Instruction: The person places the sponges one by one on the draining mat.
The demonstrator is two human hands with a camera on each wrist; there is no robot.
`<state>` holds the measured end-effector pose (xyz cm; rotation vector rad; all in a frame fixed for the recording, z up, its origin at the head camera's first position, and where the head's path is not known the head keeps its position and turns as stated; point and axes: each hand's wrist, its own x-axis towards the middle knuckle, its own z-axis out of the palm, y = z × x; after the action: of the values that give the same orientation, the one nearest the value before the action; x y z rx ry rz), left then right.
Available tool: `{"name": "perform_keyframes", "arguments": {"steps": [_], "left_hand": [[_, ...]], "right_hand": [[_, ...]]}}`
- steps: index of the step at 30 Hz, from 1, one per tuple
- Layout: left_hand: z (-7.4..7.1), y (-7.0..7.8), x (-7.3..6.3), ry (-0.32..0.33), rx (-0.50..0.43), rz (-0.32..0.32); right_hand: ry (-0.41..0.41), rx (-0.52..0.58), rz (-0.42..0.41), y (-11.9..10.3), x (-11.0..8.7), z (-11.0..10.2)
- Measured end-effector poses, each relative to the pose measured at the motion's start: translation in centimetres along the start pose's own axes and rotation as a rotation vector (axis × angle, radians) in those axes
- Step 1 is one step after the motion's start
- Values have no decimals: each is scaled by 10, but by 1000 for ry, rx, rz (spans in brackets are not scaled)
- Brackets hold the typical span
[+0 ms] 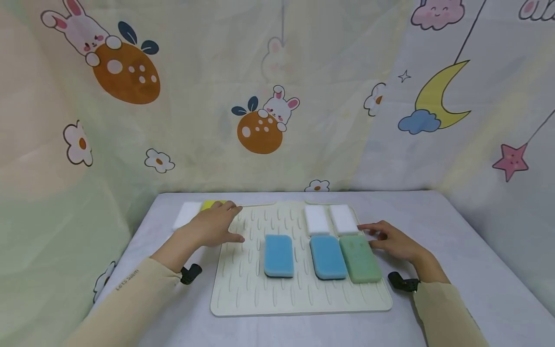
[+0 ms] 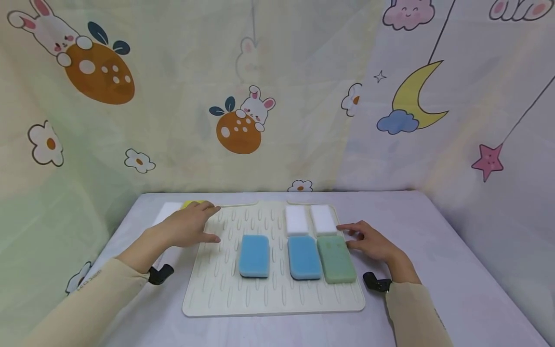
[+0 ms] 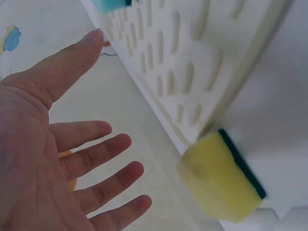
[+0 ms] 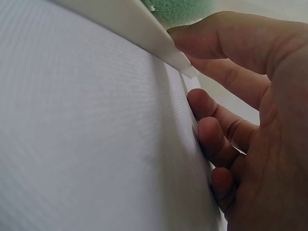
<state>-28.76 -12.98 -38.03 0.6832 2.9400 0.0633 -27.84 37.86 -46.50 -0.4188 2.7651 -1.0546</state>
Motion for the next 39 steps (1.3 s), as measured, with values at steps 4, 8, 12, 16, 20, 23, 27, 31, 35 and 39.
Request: {"name": "perform_keyframes", "arguments": {"steps": [4, 8, 12, 16, 20, 23, 27, 31, 35, 39], "left_hand": [[0, -12, 1, 0, 14, -12], [1, -23, 4, -11, 26, -35], [3, -33, 7, -23, 40, -55], [6, -42, 10, -34, 43, -63], [7, -50, 14, -40, 26, -69], [7, -55, 17, -42, 5, -74], [7, -60, 21, -57, -35, -74], [9, -64, 26, -81, -76, -88], [12, -70, 30, -90, -100, -106], [14, -74, 34, -99, -112, -106]], "right_hand": [[3, 0, -7, 1, 0, 0], [6, 4, -9, 3, 0, 0], [5, 10, -11, 4, 0, 0], [4, 14, -11, 4, 1, 1], [4, 13, -5, 4, 0, 1], [3, 12, 0, 3, 0, 0], [5, 11, 10, 2, 0, 0], [5, 7, 17, 1, 0, 1], [4, 10, 20, -1, -1, 1], [6, 14, 16, -3, -1, 1]]}}
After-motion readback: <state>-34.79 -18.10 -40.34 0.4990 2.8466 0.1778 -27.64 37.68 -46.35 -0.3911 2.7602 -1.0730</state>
